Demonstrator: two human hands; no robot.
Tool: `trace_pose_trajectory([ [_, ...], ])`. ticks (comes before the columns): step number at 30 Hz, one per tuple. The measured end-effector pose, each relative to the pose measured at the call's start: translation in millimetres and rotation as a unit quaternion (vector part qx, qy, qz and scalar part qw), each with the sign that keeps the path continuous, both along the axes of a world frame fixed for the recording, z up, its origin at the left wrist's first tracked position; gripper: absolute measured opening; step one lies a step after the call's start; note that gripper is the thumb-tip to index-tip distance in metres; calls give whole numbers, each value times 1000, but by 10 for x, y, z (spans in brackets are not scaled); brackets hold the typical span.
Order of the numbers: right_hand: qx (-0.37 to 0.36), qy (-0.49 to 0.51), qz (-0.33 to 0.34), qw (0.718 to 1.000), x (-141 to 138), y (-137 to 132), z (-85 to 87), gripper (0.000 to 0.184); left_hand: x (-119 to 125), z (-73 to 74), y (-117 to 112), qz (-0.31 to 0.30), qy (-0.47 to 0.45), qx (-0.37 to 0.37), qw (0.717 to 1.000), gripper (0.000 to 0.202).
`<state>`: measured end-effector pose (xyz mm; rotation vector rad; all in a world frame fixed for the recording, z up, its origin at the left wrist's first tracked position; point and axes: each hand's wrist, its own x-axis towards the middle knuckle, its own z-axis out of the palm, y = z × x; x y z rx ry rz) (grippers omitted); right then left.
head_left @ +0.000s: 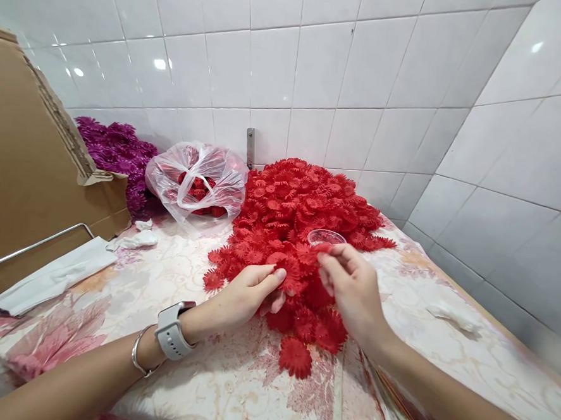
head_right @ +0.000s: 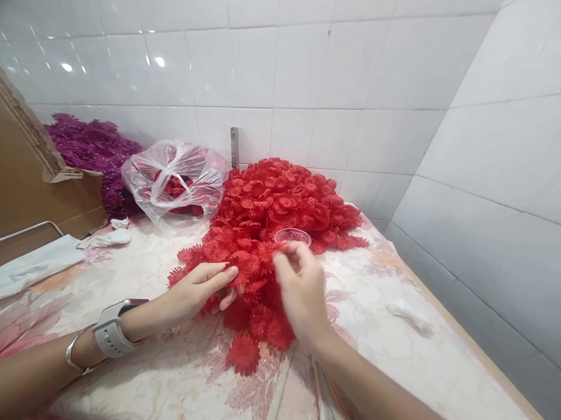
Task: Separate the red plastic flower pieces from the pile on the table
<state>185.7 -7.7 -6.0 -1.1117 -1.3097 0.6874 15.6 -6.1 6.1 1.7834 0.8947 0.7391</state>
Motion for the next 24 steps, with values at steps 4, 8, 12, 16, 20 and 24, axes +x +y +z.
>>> trace_pose_trajectory([
  [4,26,-29,-59,998,58,67,-18,14,-26,-25,51,30,-36,-12,999,36],
  [8,33,-109,14,993,14,-1,1,15,-38,-49,84,79,-32,10,996,41],
  [12,71,-156,142,975,-35,-91,33,6,-46,-35,59,89,-32,-22,995,46],
  [16,48,-197,217,955,-66,-101,9,5,-50,-36,52,55,-20,-21,998,46],
  [20,26,-117,186,975,-97,-90,-32,9,-35,-59,57,6,3,-10,1000,45],
  [24,12,-40,66,997,-59,-67,-10,14,-13,-51,24,-5,6,-2,1000,40],
])
